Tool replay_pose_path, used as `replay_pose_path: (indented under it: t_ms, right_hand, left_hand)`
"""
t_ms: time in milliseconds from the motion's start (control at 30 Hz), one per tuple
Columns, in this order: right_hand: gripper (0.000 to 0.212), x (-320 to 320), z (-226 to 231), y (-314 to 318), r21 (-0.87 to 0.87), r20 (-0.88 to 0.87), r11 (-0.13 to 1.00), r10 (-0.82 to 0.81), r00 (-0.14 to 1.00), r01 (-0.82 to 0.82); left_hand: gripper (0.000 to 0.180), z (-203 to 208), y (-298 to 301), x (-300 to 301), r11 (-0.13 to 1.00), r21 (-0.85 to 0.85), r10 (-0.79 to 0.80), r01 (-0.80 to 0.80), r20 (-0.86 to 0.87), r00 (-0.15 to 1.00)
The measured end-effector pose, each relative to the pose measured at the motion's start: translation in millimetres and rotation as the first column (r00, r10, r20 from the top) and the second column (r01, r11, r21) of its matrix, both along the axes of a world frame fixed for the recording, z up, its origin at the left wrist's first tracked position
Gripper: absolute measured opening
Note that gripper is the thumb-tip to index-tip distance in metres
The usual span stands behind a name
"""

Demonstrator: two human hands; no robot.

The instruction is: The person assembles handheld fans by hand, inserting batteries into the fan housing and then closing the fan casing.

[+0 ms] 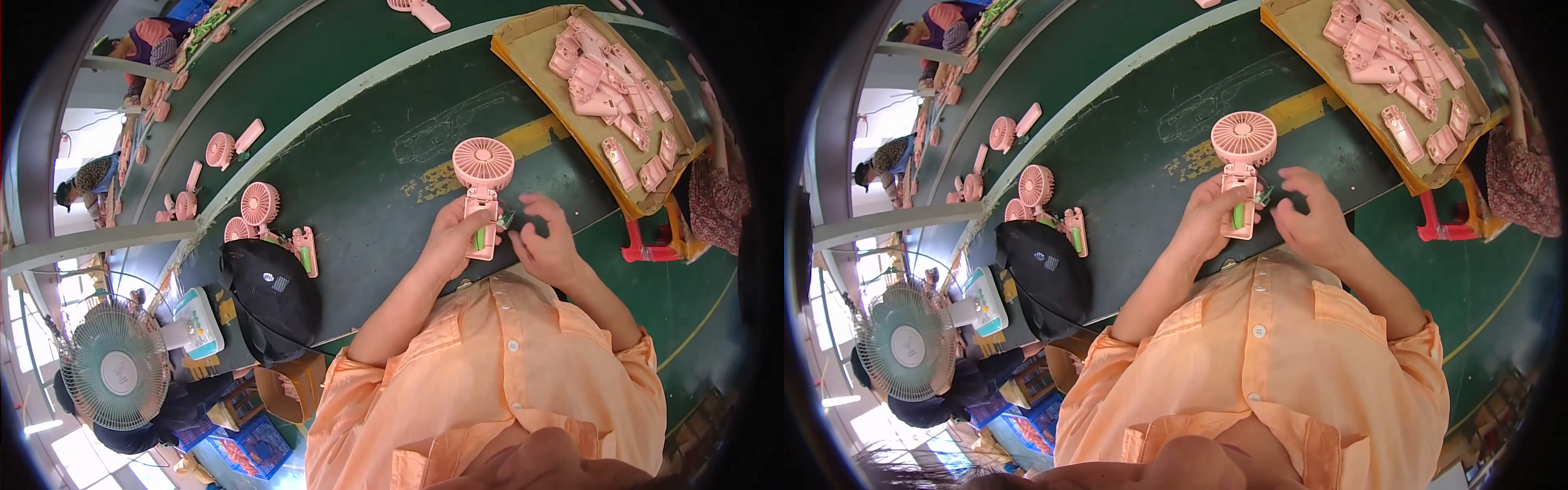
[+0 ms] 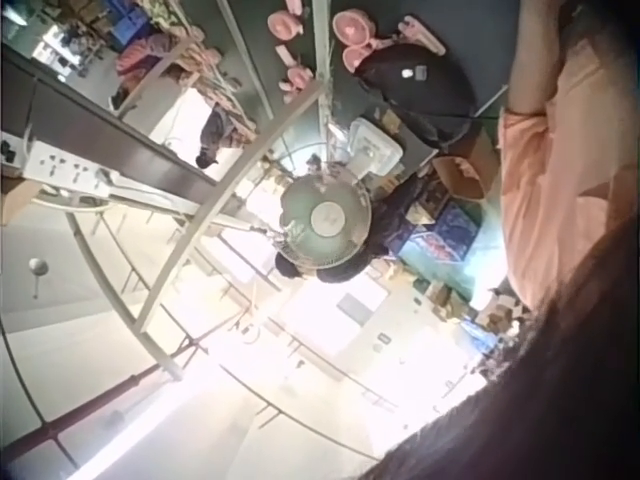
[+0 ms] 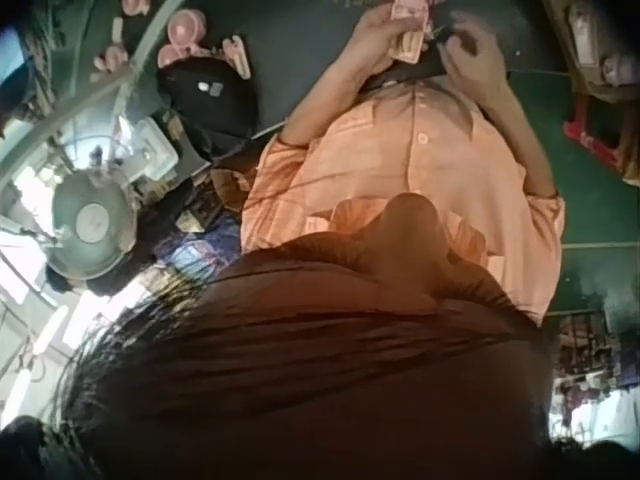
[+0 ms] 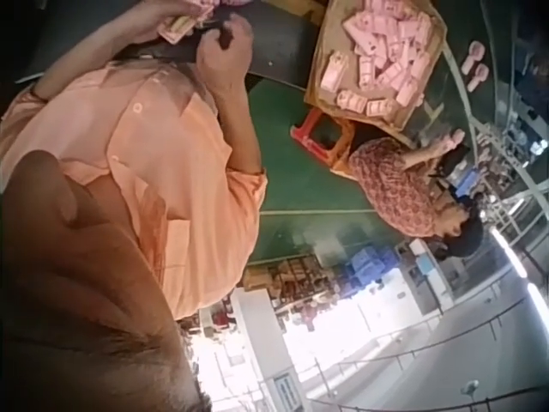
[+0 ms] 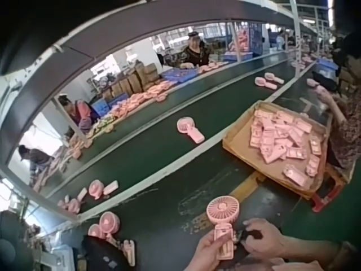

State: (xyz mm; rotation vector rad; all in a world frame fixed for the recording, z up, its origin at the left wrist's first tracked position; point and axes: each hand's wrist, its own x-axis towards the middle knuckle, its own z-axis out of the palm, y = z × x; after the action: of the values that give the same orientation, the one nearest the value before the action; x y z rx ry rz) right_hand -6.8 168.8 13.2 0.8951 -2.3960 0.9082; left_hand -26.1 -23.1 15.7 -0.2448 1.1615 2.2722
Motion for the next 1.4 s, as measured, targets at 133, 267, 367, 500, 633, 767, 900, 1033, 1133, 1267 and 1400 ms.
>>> replay_pose_path:
  t_ms: [133, 267, 367, 500, 633, 767, 900, 1033, 1133, 1267, 1400]
  right_hand:
    - [0.016, -4, 2, -9, -0.280, 0.465, 0.955, 0.050, 0.884, 0.093]
    - [0.011, -18, 18, -15, -0.061, -0.033, 0.973, 0.219, 0.975, -0.221]
    - [0.009, -18, 18, -17, -0.057, -0.002, 0.961, 0.270, 0.963, -0.270]
    - [0.012, -22, 16, -11, -0.018, -0.005, 0.969, 0.245, 0.970, -0.245]
    - [0.015, -18, 10, -10, -0.111, 0.056, 0.966, 0.241, 0.969, -0.234]
    - [0.016, -19, 16, -9, -0.058, 0.020, 0.972, 0.227, 0.974, -0.226]
    - [0.015, -12, 12, -9, -0.087, 0.123, 0.983, 0.172, 0.977, -0.162]
    - [0.014, -9, 10, -9, -0.078, 0.172, 0.988, 0.143, 0.975, -0.131]
    - [0.013, -11, 10, -12, -0.067, 0.106, 0.991, 0.119, 0.987, -0.113]
    - [0.018, -11, 9, -14, -0.104, 0.128, 0.989, 0.123, 0.984, -0.110]
    - [0.018, -11, 9, -13, -0.100, 0.136, 0.986, 0.147, 0.980, -0.134]
  left_hand:
    - [0.020, -14, 0, 9, 0.999, 0.051, -0.019, 0.018, 0.021, 1.000]
    - [0.021, -18, 6, 20, 0.998, 0.055, 0.017, -0.018, 0.014, 1.000]
    - [0.023, -26, 8, 26, 0.998, 0.043, 0.037, -0.037, -0.012, 0.999]
    - [0.024, -19, 9, 28, 0.999, 0.013, 0.037, -0.037, -0.009, 0.999]
    - [0.024, -24, 9, 31, 0.999, 0.034, 0.040, -0.039, -0.032, 0.999]
    - [0.023, -21, 8, 30, 0.999, 0.038, 0.015, -0.015, -0.005, 1.000]
    - [0.028, -23, 7, 30, 0.995, 0.096, 0.015, -0.015, 0.004, 1.000]
    - [0.030, -25, 3, 28, 0.981, 0.196, -0.004, 0.001, 0.015, 1.000]
    - [0.033, -26, 1, 29, 0.984, 0.175, -0.031, 0.031, -0.003, 1.000]
    - [0.035, -27, 1, 29, 0.978, 0.210, -0.021, 0.016, 0.020, 1.000]
    - [0.037, -27, 0, 29, 0.960, 0.278, -0.014, 0.004, 0.033, 0.999]
